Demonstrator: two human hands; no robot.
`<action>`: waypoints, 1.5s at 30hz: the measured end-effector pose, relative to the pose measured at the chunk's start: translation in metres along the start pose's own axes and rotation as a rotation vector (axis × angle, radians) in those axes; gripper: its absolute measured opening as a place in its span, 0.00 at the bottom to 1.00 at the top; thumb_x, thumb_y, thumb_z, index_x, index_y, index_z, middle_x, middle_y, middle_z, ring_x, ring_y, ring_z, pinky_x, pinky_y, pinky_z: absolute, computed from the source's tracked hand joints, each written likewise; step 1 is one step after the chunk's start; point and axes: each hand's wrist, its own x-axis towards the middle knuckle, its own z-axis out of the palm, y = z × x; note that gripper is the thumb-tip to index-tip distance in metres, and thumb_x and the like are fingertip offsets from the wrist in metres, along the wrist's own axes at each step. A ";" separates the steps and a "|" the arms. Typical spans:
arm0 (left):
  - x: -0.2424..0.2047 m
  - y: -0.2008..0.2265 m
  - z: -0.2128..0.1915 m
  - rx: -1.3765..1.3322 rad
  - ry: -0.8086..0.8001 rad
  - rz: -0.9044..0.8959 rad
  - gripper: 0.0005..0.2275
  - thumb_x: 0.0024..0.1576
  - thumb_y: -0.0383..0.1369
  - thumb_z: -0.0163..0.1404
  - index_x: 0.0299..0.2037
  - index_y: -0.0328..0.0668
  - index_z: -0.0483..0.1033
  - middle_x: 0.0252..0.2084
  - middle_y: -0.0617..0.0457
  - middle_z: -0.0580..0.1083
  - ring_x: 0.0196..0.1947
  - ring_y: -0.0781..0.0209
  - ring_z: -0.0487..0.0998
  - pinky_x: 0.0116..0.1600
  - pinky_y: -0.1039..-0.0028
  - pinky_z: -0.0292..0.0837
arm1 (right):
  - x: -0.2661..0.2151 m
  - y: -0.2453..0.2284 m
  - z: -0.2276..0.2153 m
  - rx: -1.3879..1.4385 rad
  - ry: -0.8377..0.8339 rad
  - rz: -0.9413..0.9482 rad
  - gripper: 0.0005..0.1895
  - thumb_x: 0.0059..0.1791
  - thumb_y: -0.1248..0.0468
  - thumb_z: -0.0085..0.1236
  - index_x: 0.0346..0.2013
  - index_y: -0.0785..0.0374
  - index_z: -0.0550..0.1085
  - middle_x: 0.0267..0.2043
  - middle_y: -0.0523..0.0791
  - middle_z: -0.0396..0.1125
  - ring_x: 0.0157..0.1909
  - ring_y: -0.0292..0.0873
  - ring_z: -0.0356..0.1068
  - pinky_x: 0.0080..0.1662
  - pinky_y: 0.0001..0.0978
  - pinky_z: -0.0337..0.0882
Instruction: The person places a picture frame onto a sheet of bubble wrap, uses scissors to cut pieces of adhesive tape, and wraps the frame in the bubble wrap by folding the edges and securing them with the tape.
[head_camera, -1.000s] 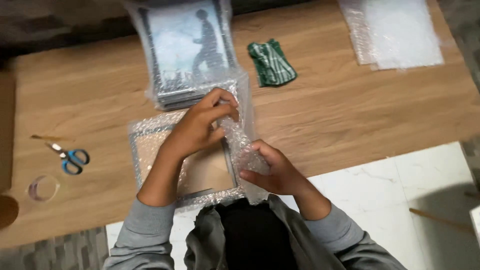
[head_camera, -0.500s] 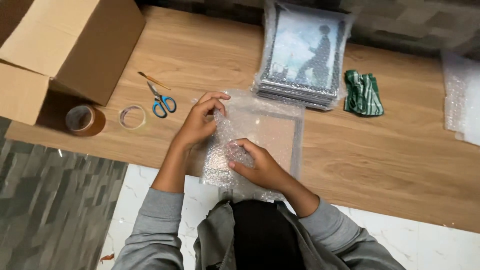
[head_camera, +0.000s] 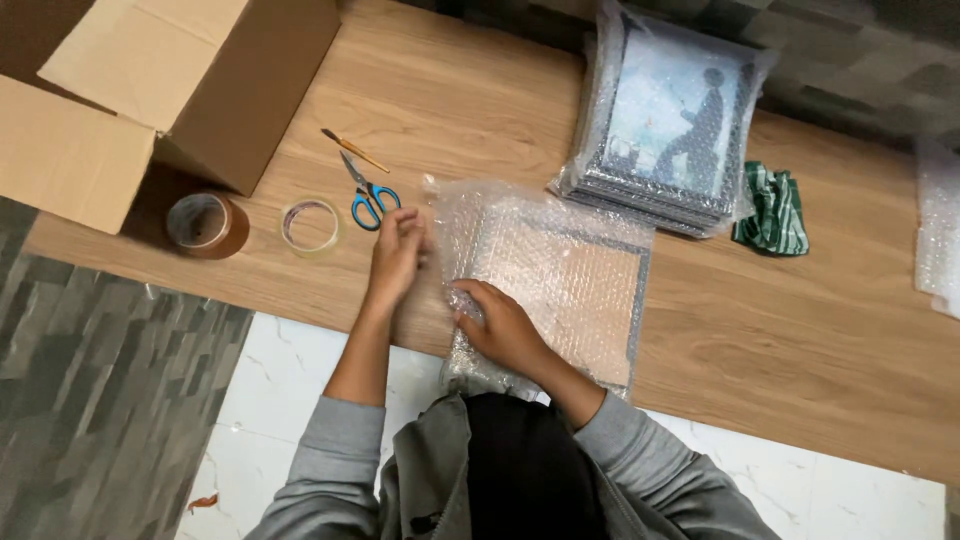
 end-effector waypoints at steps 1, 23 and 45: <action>-0.001 -0.007 0.000 -0.003 0.000 -0.006 0.18 0.56 0.38 0.43 0.53 0.38 0.62 0.51 0.38 0.68 0.39 0.51 0.75 0.37 0.69 0.74 | 0.002 0.002 0.004 -0.001 -0.004 0.005 0.20 0.43 0.66 0.52 0.50 0.60 0.66 0.45 0.51 0.66 0.50 0.55 0.65 0.51 0.47 0.64; -0.038 -0.004 0.002 0.619 -0.005 0.132 0.27 0.43 0.28 0.57 0.52 0.36 0.59 0.42 0.41 0.65 0.46 0.41 0.69 0.50 0.58 0.67 | -0.017 0.009 -0.045 -0.179 -0.011 -0.019 0.24 0.43 0.62 0.54 0.52 0.64 0.64 0.46 0.53 0.65 0.51 0.58 0.63 0.52 0.49 0.60; -0.064 -0.048 0.056 0.906 0.085 0.545 0.15 0.51 0.35 0.50 0.45 0.36 0.67 0.36 0.46 0.67 0.37 0.49 0.72 0.42 0.67 0.68 | -0.085 0.109 -0.084 -0.412 0.487 0.321 0.21 0.42 0.54 0.59 0.47 0.53 0.68 0.50 0.46 0.56 0.51 0.55 0.56 0.53 0.45 0.54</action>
